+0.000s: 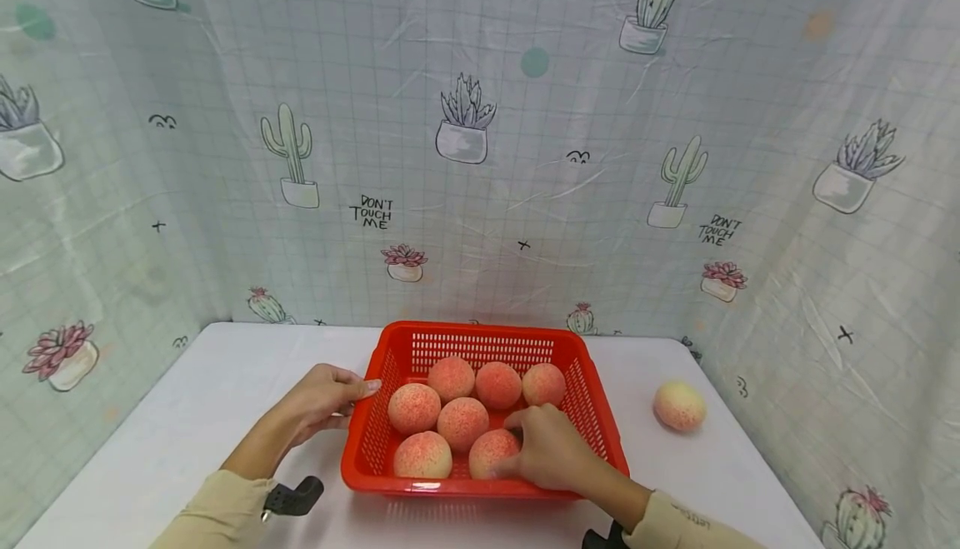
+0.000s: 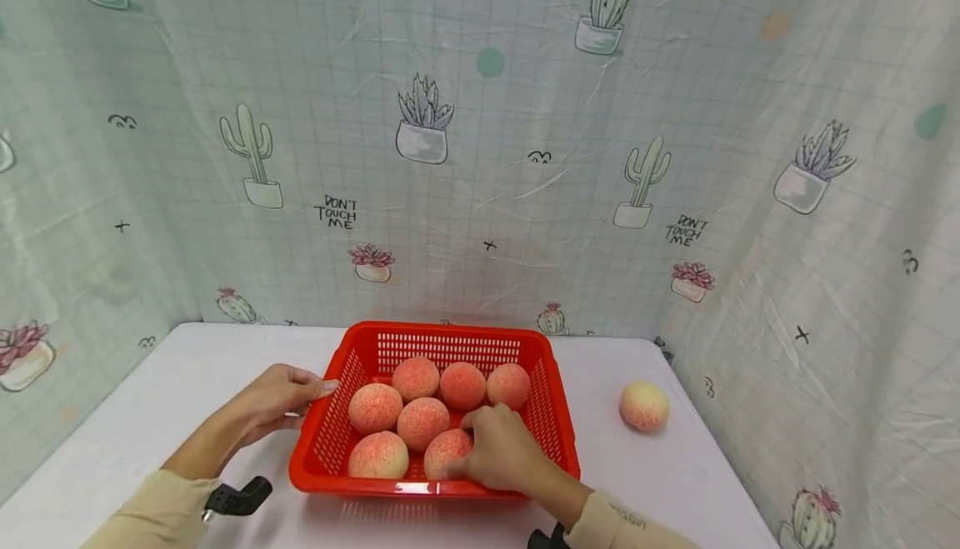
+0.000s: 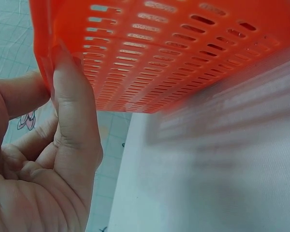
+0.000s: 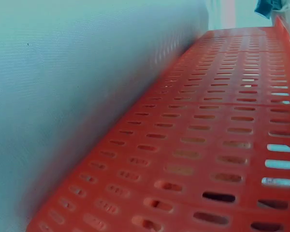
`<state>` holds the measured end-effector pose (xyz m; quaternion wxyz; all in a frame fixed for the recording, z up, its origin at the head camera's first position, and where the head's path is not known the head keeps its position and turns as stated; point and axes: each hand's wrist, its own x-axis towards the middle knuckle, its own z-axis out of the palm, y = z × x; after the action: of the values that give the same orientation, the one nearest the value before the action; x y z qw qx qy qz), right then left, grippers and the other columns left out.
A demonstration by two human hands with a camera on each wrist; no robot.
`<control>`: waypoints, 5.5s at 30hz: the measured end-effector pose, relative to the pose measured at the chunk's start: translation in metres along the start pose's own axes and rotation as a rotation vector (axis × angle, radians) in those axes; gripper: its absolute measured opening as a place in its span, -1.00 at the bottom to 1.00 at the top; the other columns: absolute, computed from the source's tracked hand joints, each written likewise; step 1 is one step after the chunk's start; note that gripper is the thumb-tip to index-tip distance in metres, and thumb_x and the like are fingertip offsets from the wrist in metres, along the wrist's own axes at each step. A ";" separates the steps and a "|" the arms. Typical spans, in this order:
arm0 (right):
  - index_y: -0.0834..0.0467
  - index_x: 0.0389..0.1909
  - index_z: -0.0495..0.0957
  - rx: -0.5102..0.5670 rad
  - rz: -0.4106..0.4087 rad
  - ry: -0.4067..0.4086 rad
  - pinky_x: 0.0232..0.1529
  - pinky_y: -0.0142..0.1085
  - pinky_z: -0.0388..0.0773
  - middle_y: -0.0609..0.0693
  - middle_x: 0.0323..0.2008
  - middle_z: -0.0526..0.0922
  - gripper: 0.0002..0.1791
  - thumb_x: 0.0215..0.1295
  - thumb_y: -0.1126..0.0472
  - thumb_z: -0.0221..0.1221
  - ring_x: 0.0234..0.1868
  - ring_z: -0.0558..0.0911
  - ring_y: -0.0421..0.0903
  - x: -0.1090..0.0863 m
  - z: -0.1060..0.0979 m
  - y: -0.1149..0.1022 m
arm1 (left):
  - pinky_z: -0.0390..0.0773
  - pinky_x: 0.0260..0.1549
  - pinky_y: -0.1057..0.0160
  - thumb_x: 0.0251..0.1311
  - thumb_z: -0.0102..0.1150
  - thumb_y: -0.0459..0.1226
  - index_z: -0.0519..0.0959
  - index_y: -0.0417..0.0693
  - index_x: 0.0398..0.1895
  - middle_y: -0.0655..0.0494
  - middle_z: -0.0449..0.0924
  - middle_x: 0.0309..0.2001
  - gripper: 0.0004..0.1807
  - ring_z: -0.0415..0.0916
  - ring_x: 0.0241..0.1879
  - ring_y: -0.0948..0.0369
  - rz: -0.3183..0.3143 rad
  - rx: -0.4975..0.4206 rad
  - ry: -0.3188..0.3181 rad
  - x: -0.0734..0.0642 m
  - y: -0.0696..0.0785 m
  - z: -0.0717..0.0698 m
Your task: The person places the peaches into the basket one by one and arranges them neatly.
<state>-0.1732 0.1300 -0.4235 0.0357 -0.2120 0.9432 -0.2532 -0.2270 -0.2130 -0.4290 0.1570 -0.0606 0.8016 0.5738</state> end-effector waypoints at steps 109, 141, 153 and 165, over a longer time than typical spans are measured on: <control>0.42 0.40 0.38 -0.164 0.420 0.293 0.24 0.37 0.50 0.48 0.29 0.53 -0.20 0.19 0.23 0.46 0.24 0.54 0.43 -0.073 -0.096 0.232 | 0.81 -0.26 0.18 0.36 0.35 -0.06 0.62 -0.43 0.08 0.05 0.78 -0.30 -0.46 0.72 -0.33 0.19 0.012 -0.018 -0.101 0.004 -0.001 -0.010; 0.32 0.30 0.55 -0.138 0.096 0.340 0.04 0.15 0.72 0.30 0.10 0.72 -0.30 0.09 0.32 0.52 0.08 0.72 0.28 -0.080 -0.124 0.150 | 0.80 -0.28 0.19 0.39 0.32 -0.07 0.62 -0.41 0.10 0.04 0.77 -0.31 -0.47 0.69 -0.34 0.19 -0.016 -0.010 -0.070 0.003 -0.005 -0.010; 0.30 0.31 0.54 -0.142 0.009 0.351 0.02 0.09 0.74 0.28 0.16 0.71 -0.26 0.05 0.34 0.54 0.11 0.73 0.29 -0.081 -0.131 0.124 | 0.79 -0.28 0.21 0.39 0.32 -0.05 0.62 -0.40 0.12 0.04 0.76 -0.30 -0.45 0.66 -0.34 0.18 -0.020 0.000 -0.068 0.004 0.001 -0.008; 0.18 0.27 0.60 -0.127 -0.125 0.325 0.05 0.00 0.75 0.14 0.15 0.74 -0.27 -0.01 0.35 0.57 0.12 0.76 0.15 -0.066 -0.126 0.095 | 0.79 -0.28 0.21 0.38 0.33 -0.05 0.63 -0.40 0.13 0.02 0.77 -0.28 -0.45 0.68 -0.34 0.18 -0.024 -0.002 -0.065 0.005 0.004 -0.008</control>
<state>-0.1714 0.2904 -0.3634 -0.1465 -0.2282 0.9356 -0.2260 -0.2344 -0.2189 -0.4252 0.1899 -0.0516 0.7948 0.5741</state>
